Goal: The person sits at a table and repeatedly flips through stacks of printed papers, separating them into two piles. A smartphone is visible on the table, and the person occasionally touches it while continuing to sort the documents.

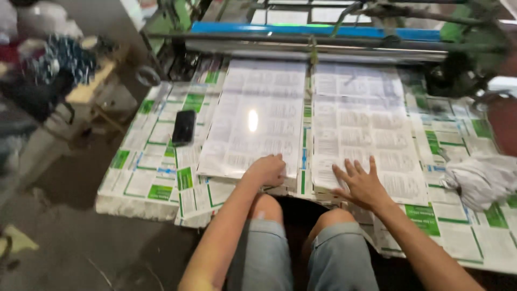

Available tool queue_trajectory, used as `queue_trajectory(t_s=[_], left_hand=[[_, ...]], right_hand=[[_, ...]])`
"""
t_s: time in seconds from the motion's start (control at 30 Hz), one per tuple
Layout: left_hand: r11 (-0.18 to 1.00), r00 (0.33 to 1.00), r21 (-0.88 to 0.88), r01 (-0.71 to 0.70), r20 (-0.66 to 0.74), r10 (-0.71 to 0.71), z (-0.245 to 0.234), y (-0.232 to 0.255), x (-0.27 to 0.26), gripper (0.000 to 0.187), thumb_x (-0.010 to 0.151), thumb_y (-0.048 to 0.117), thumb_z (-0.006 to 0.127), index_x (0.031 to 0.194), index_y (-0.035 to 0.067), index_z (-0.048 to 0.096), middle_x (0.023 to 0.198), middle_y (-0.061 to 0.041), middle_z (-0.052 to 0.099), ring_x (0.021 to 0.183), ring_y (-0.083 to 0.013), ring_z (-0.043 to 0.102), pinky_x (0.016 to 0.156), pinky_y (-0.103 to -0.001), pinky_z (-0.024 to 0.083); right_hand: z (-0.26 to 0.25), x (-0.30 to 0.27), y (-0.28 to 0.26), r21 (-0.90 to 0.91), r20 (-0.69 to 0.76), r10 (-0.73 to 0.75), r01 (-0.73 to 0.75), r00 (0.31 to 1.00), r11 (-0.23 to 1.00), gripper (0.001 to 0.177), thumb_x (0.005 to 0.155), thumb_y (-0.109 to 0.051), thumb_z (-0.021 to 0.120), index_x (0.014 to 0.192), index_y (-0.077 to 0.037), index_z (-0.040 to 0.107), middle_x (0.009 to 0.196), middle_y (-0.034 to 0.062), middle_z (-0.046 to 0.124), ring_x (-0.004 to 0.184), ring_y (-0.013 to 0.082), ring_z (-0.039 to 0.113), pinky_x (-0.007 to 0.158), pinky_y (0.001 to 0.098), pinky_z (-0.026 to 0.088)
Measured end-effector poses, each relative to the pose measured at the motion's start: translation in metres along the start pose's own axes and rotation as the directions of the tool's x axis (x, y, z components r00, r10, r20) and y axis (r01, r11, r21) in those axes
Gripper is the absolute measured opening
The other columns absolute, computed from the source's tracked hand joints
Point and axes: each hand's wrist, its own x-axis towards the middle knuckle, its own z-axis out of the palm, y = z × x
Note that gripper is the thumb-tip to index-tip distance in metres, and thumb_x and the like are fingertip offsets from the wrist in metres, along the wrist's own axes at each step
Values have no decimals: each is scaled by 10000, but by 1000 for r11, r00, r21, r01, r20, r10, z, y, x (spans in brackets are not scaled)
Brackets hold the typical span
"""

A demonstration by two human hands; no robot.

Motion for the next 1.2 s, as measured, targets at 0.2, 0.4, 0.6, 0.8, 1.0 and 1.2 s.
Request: queue_trajectory(t_s=[0.2,0.4,0.6,0.8,1.0,1.2], left_hand=[[993,964,-116,-7,-265,-24,35,-4,-2,199,801,155,684,905,-15,689,1024,-219,690,986,-414,677,851,-515,570],[990,976,-36,139,-163,-143,1,15,-31,174,975,193,586,1014,53,681,1150,-157,717,1072,-372,686,991,-510,546],[998,503,27,50,-864,-2,-21,31,-51,201,988,123,556,1142,1,595,1526,-189,546,1382,-410,548,1168,-647,371],[964,944,-176,201,-227,-238,96,-5,-1,488,907,190,568,1365,66,453,1564,-296,308,1406,-594,299,1027,-805,261],[940,915,-253,227,-274,-295,63,-2,15,426,1025,247,514,1425,118,449,1609,-243,350,1454,-555,328,1095,-791,273],[948,922,-177,263,-244,-301,60,-16,35,557,963,232,556,1500,245,410,1631,-258,268,1474,-547,252,1124,-754,225]], right_hand=[[33,-3,-11,200,-94,-13,32,995,979,293,1044,-371,499,1281,-254,625,1352,-8,663,1219,168,644,1211,626,280],[-16,-31,-26,287,-64,200,-174,978,942,418,904,-164,612,1286,-318,683,1214,-21,744,1147,197,683,1201,586,280],[-53,-44,-34,381,-668,432,-221,606,898,279,1058,-213,629,1331,-231,687,1420,46,692,1305,263,643,1195,601,320],[40,-54,-56,348,-521,303,-125,798,929,401,982,-251,636,1383,-263,655,1416,78,670,1298,304,621,1076,489,435],[72,-43,-40,337,-538,319,-148,780,930,505,995,-247,606,1497,-222,547,1559,96,579,1390,312,605,1185,536,409],[70,-29,-38,85,-464,360,-364,809,928,555,1040,-462,574,1589,-457,495,1600,60,570,1405,405,568,1173,771,242]])
